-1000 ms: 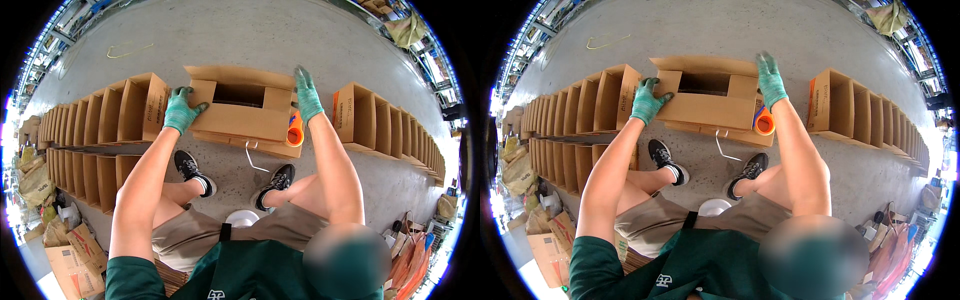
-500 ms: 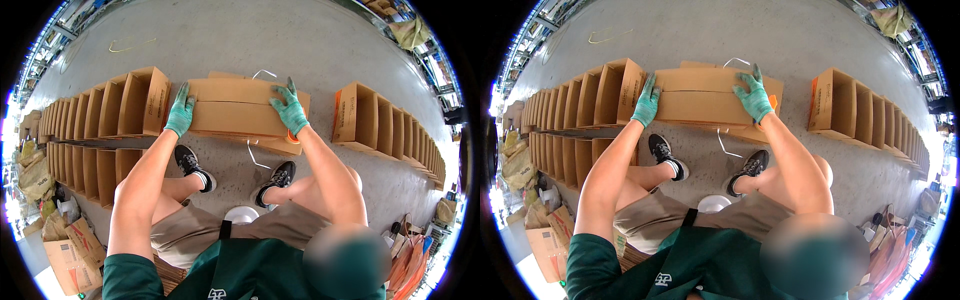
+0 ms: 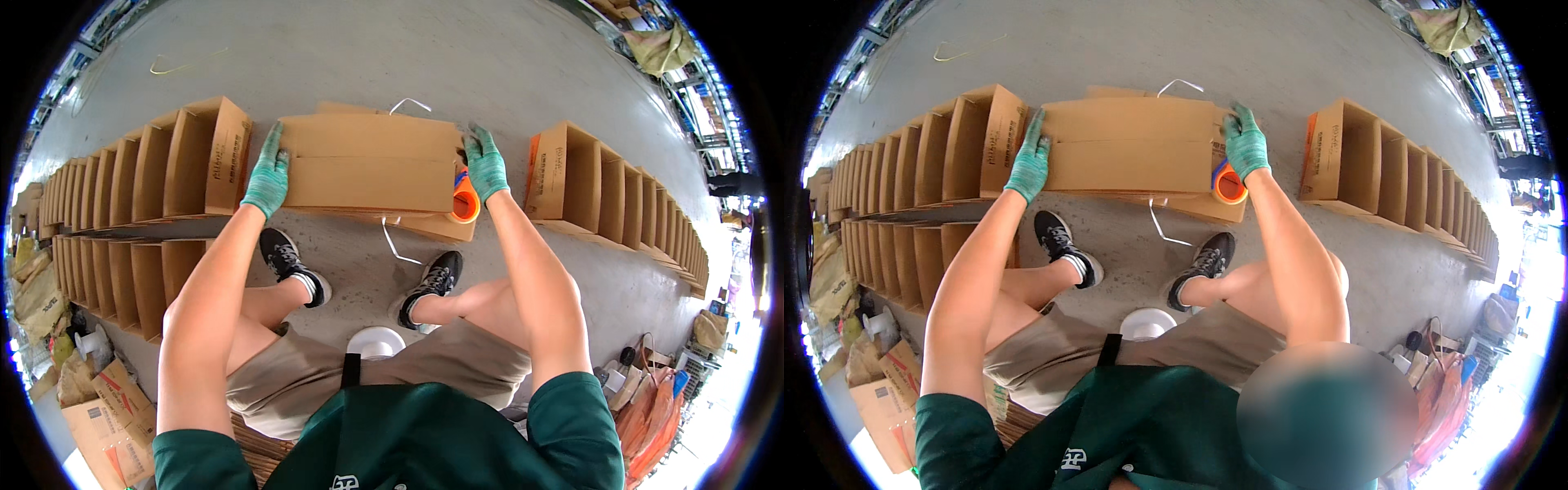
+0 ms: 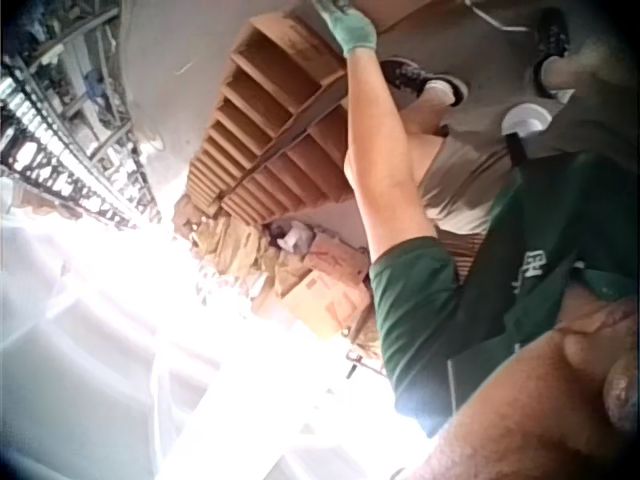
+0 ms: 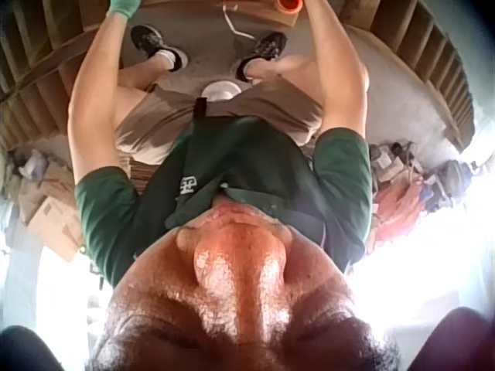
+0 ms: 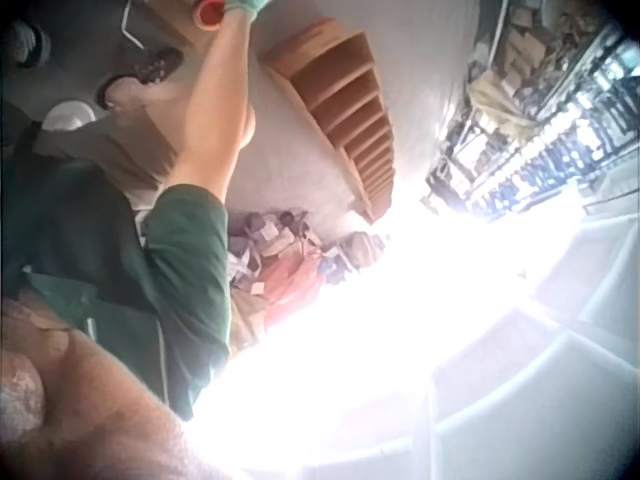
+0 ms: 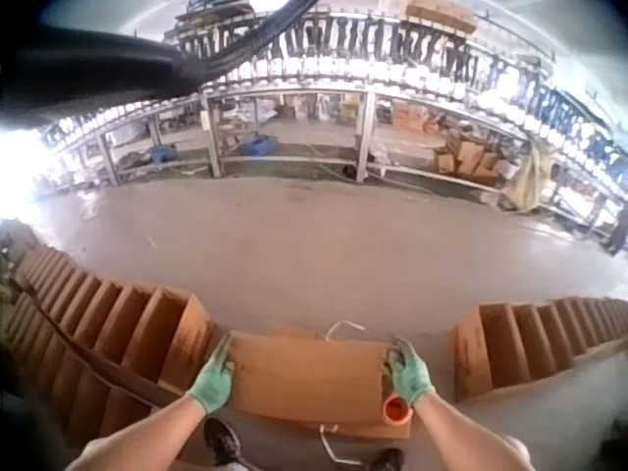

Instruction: The person sits on the floor and repeatedly assembles and seals cardboard boxes. They fold the flaps of each box and use a handheld tape dispenser to apply tape across the seams. The person then stacks the sealed boxes to the side.

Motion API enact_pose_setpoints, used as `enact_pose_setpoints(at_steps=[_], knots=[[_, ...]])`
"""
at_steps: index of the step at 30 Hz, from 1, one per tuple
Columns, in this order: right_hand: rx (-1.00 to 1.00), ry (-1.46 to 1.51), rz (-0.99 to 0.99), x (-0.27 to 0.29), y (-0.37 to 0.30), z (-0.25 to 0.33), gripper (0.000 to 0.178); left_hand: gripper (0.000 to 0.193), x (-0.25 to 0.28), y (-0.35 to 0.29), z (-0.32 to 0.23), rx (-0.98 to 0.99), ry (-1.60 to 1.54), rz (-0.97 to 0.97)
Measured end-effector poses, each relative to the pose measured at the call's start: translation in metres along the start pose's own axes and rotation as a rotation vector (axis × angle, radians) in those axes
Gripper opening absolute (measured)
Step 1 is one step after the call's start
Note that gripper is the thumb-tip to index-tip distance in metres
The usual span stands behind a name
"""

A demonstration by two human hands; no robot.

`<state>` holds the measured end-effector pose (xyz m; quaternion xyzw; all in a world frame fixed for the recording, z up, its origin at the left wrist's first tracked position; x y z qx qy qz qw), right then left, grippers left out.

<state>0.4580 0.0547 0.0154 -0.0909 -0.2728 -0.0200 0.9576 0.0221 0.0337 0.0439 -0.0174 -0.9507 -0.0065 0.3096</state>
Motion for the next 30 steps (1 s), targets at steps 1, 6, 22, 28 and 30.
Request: enact_pose_setpoints(at_steps=[1,6,22,28,30], knots=[[-0.086,-0.217,-0.008,0.007,0.003,-0.01,0.046,0.058,0.001,-0.001,0.0,0.01,-0.001,-0.002],[-0.059,-0.943,0.51,-0.064,-0.033,-0.1,0.044,0.057,0.002,-0.003,-0.001,0.013,-0.012,-0.014],[0.272,0.6,0.06,0.038,0.005,0.149,0.041,0.057,-0.006,-0.001,-0.004,-0.012,0.044,-0.086],[0.205,0.236,0.548,-0.029,-0.011,0.166,0.041,0.055,-0.009,0.002,-0.01,-0.015,0.027,-0.094],[0.18,0.224,0.6,-0.037,-0.012,0.162,0.041,0.055,-0.007,0.001,-0.008,-0.046,0.054,-0.122]])
Point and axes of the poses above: each hand's wrist, its own y-axis towards the middle knuckle, its own x-axis out of the back of the hand, z = x × y, the point moved 7 cm from there along y, towards the middle knuckle, and after that the axes turned 2 degrees about x, right-handed, at the moved point
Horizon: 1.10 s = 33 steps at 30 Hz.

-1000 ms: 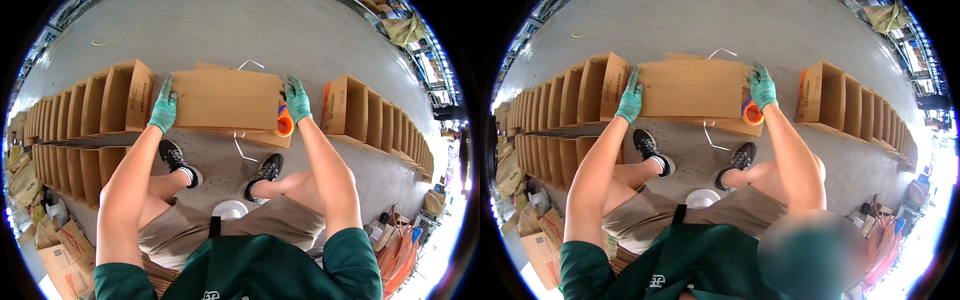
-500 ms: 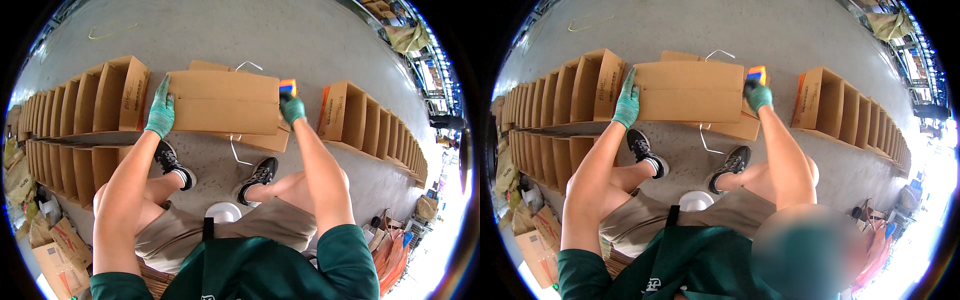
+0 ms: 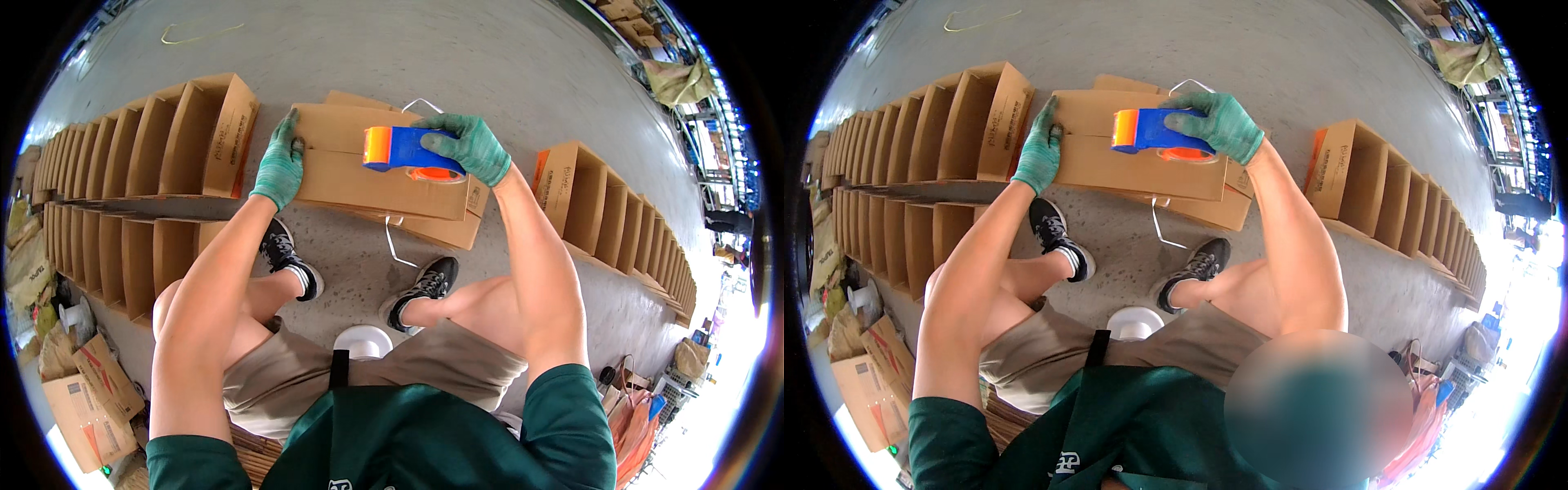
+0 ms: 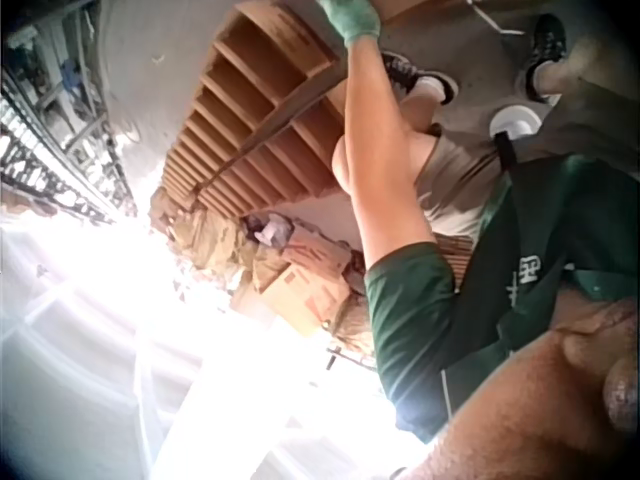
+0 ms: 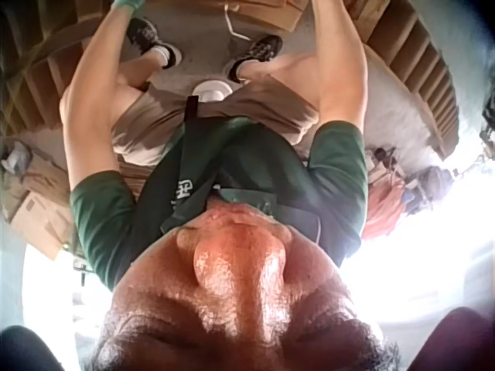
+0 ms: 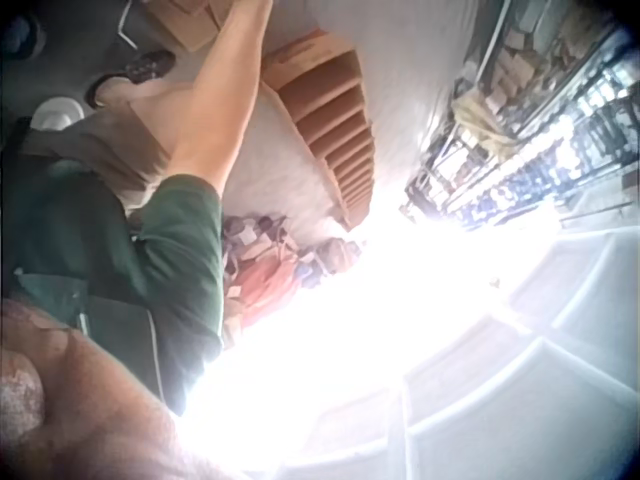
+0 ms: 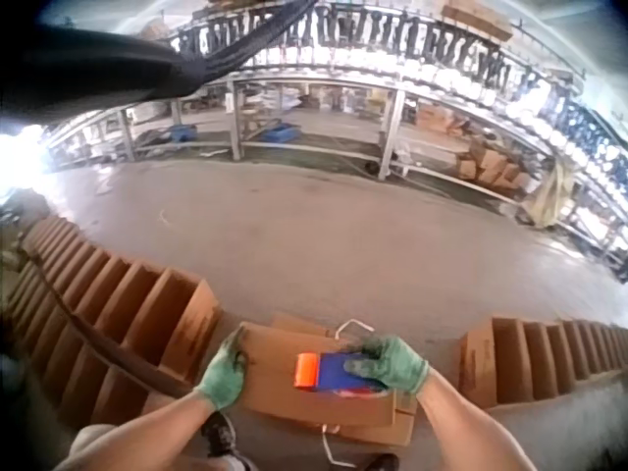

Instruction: The person sits on the floor and repeatedly assembles and seals cardboard boxes. They fold the flaps of each box and use a handheld tape dispenser to apply tape across the seams. The person then stacks the sealed boxes to the side.

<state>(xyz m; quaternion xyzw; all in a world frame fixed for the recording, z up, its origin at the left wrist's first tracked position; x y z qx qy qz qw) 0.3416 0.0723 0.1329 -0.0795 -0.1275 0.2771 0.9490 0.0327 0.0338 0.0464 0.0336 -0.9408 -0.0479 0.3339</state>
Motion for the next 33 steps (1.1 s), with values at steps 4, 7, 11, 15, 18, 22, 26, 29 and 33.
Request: enact_pose_setpoints(at_steps=[4,7,11,15,18,22,26,29,33], knots=[[-0.015,-0.115,-0.027,0.012,0.006,-0.018,0.041,0.054,0.011,0.005,-0.009,0.058,0.236,-0.009],[-0.052,-0.173,-0.007,0.019,0.003,-0.029,0.041,0.051,0.04,0.013,-0.07,-0.028,0.368,-0.081],[-0.112,-0.135,0.009,0.023,-0.001,-0.035,0.039,0.031,0.004,-0.008,-0.063,0.635,-0.476,0.31],[-0.074,-0.121,0.003,0.021,-0.002,-0.032,0.041,0.049,-0.047,-0.042,-0.086,0.937,-1.007,0.303],[-0.097,-0.125,0.018,0.018,-0.002,-0.031,0.042,0.059,-0.061,-0.046,-0.087,0.886,-1.028,0.235],[-0.17,-0.163,0.044,0.02,-0.004,-0.028,0.043,0.066,-0.062,-0.044,-0.105,0.718,-0.948,0.219],[-0.129,-0.217,0.01,0.021,-0.002,-0.03,0.044,0.065,-0.063,-0.038,-0.115,0.686,-0.942,0.254],[-0.118,-0.189,0.009,0.023,-0.002,-0.034,0.044,0.059,-0.07,-0.039,-0.111,0.833,-1.121,0.2],[-0.118,-0.172,0.012,0.02,-0.004,-0.03,0.044,0.04,-0.086,-0.043,-0.112,0.886,-1.316,0.095]])
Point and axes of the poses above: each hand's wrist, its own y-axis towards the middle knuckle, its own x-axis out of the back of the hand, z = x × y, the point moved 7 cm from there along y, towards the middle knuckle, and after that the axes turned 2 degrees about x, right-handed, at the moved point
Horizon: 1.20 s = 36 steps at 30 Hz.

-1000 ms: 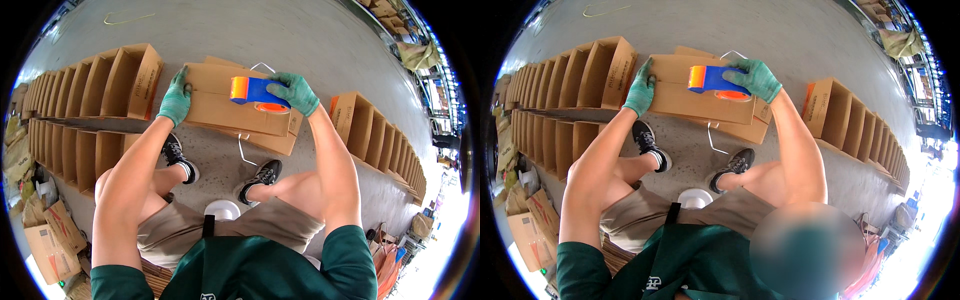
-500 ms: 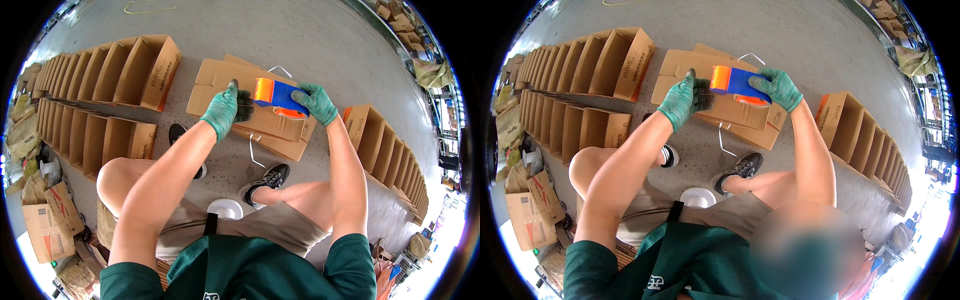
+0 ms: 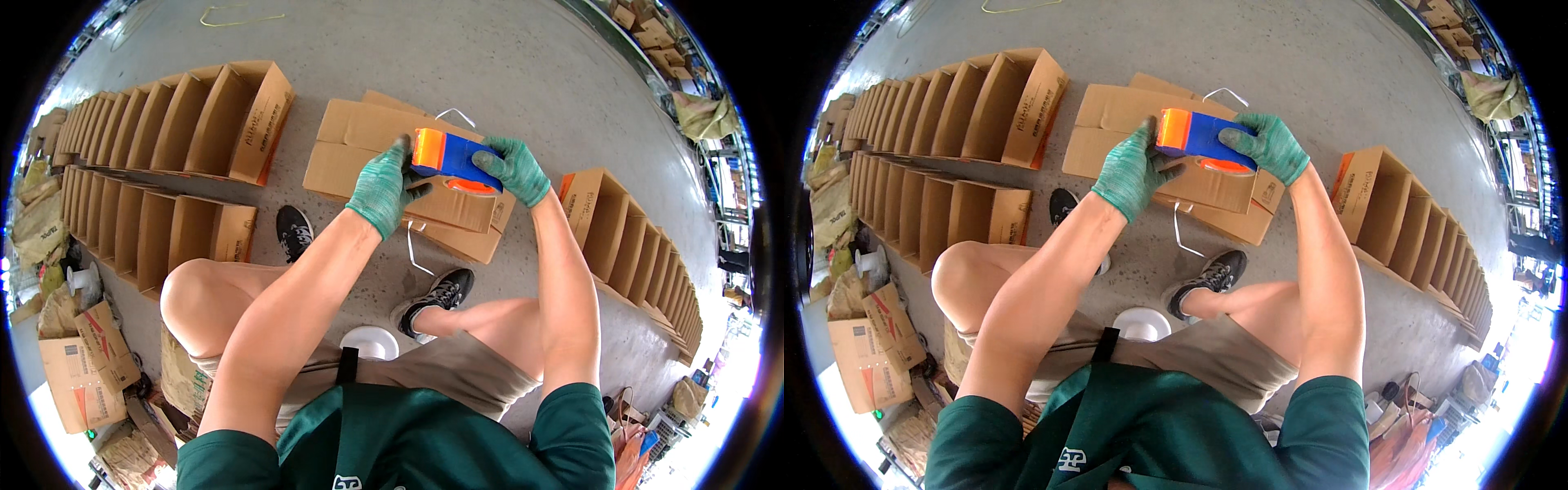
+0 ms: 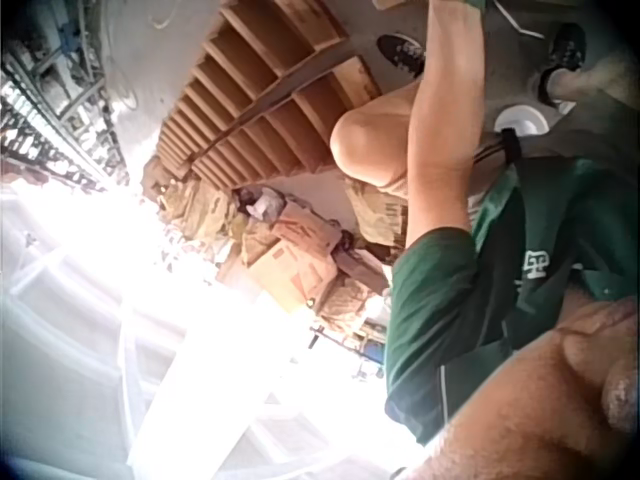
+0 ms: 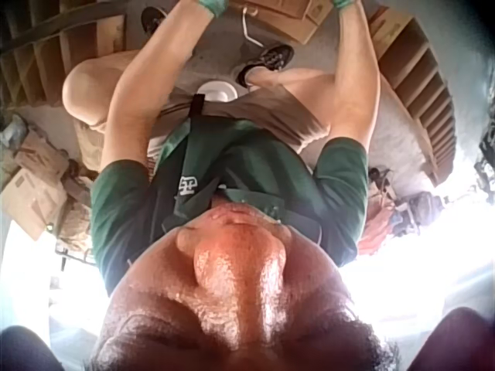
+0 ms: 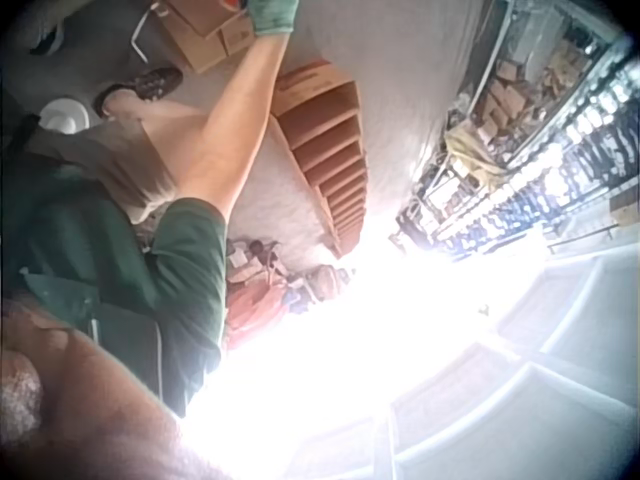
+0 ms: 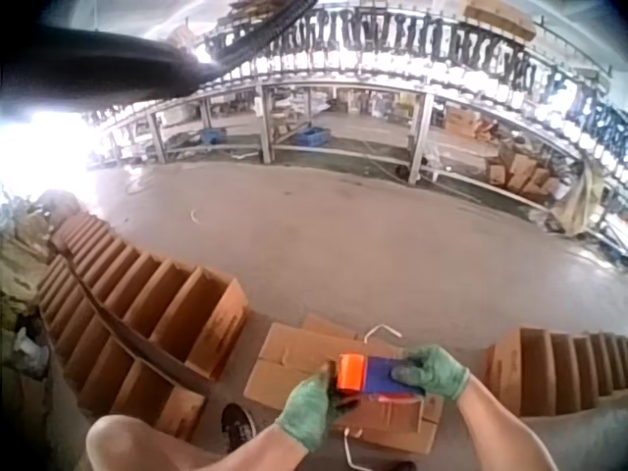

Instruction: The person sits on the floor and repeatedly assembles and seals cardboard boxes. They fold the flaps of each box and use a handheld tape dispenser to apply tape across the seams. The person then stacks the sealed boxes to the side.

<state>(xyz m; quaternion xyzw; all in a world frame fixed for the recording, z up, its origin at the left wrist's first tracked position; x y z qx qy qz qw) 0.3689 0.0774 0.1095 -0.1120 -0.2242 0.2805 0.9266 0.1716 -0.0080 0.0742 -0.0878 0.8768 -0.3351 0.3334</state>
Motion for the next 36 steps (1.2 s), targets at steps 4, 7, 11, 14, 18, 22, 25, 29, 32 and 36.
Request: enact_pose_setpoints(at_steps=[4,7,11,14,18,22,25,29,32,36], knots=[[0.038,0.018,0.054,-0.002,0.001,0.005,0.044,0.022,0.004,0.007,0.002,-0.098,-0.068,-0.048],[0.058,-0.067,0.055,-0.005,0.002,0.007,0.046,0.02,0.012,-0.002,-0.019,-0.274,0.239,-0.225],[0.008,-0.221,0.068,-0.011,0.001,0.029,0.048,0.023,0.096,0.002,-0.102,-0.711,0.585,-0.579],[0.036,-0.293,0.051,-0.018,0.006,0.035,0.05,0.024,0.142,0.009,-0.125,-0.488,0.31,-0.543],[0.071,-0.431,0.039,-0.032,0.016,0.051,0.053,0.023,0.201,0.046,-0.128,-0.557,0.585,-0.59],[0.056,-0.508,0.016,-0.031,0.015,0.05,0.055,0.023,0.186,0.044,-0.11,-0.434,0.396,-0.499],[0.036,-0.536,0.046,-0.034,0.018,0.052,0.055,0.023,0.192,0.048,-0.099,-0.427,0.438,-0.491],[0.03,-0.556,0.059,-0.037,0.019,0.054,0.054,0.037,0.203,0.073,-0.072,-0.205,0.603,-0.358],[-0.004,-0.592,0.029,-0.026,0.013,0.042,0.054,0.047,0.167,0.055,-0.08,0.139,0.928,-0.633],[-0.001,-0.58,0.069,-0.036,0.017,0.05,0.054,0.045,0.14,0.061,-0.105,-0.657,0.677,-0.077]])
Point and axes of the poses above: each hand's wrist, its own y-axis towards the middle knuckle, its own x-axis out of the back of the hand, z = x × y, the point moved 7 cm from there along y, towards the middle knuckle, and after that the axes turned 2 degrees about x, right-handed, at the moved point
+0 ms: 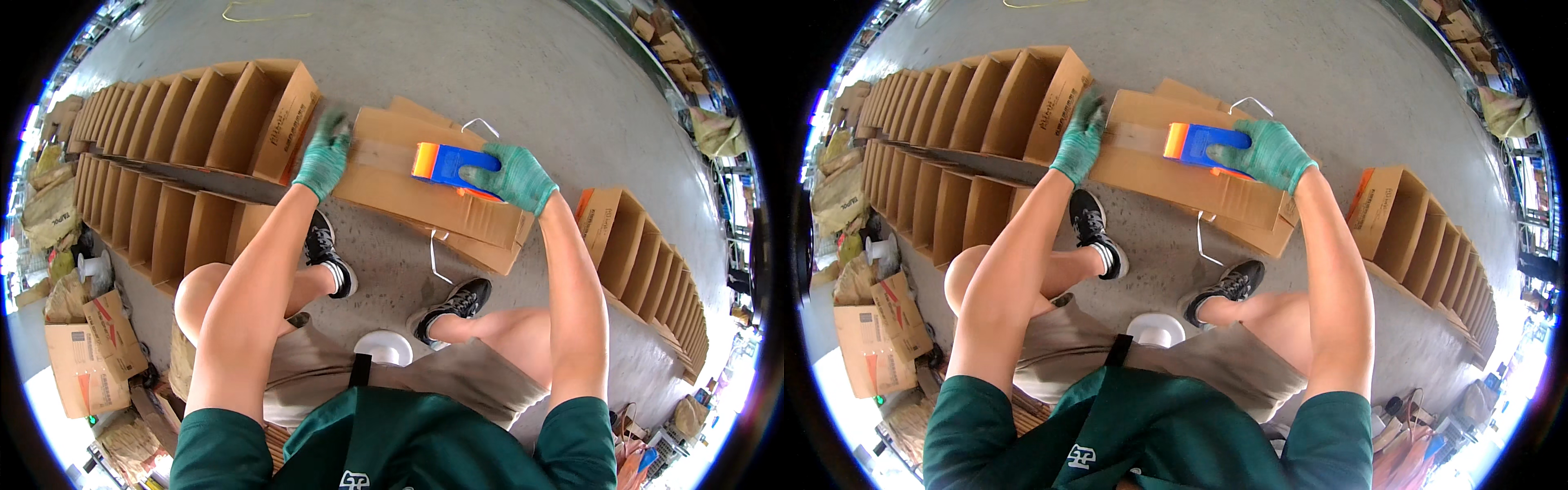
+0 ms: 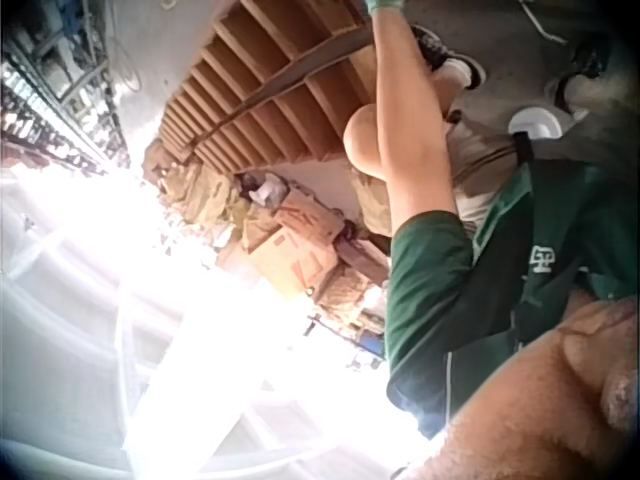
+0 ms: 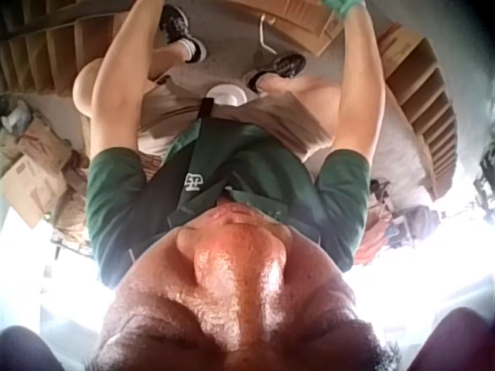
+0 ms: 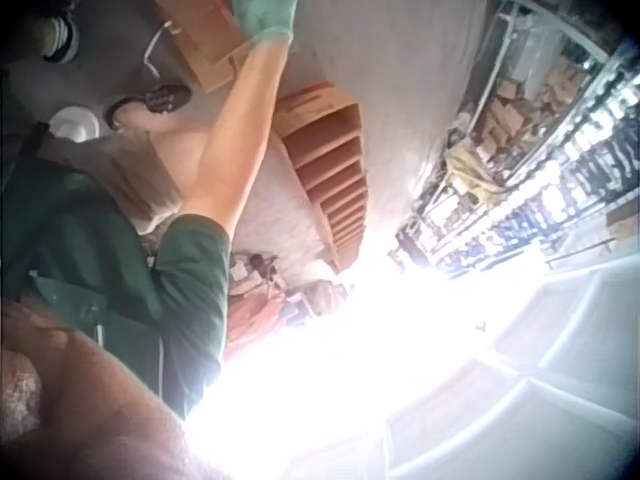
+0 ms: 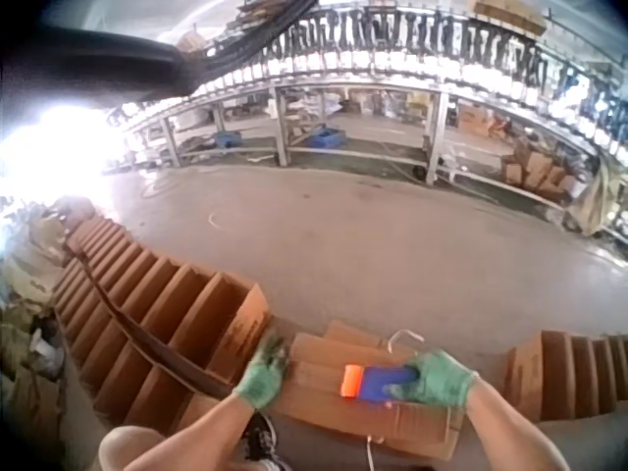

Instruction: The person sits on the floor and repeatedly assembles and seals cardboard boxes. They fold the flaps of each box and use a handheld tape dispenser to apply tape across the seams. The person then stacks the sealed boxes to the side.

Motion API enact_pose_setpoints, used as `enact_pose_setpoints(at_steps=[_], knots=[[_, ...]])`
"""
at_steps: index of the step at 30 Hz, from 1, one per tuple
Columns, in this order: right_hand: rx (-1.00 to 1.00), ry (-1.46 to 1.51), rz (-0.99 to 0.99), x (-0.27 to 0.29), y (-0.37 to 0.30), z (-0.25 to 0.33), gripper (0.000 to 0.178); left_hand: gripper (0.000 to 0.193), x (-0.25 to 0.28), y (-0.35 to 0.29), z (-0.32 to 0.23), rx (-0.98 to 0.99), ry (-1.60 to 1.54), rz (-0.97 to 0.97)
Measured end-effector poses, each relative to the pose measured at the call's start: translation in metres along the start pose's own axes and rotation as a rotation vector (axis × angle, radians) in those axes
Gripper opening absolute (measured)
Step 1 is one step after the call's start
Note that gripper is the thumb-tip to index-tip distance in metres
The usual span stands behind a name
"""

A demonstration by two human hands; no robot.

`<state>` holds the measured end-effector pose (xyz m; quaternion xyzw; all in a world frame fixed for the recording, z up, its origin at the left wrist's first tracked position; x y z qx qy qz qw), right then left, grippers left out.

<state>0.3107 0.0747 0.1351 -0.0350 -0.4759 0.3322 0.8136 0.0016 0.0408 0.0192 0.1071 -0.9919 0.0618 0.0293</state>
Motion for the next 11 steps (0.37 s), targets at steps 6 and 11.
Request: enact_pose_setpoints(at_steps=[6,11], knots=[[-0.072,0.022,0.082,0.012,-0.012,0.006,0.049,0.037,-0.022,-0.01,-0.008,0.088,0.311,0.251],[-0.075,0.165,0.225,0.051,-0.078,-0.073,0.054,0.044,-0.025,-0.01,-0.007,-0.008,0.215,0.326]])
Point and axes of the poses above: each hand's wrist, its own y-axis towards the middle knuckle, its own x-axis out of the back of the hand, z = x × y, the point moved 7 cm from there along y, towards the middle knuckle, and after that the axes turned 2 degrees about x, right-handed, at the moved point
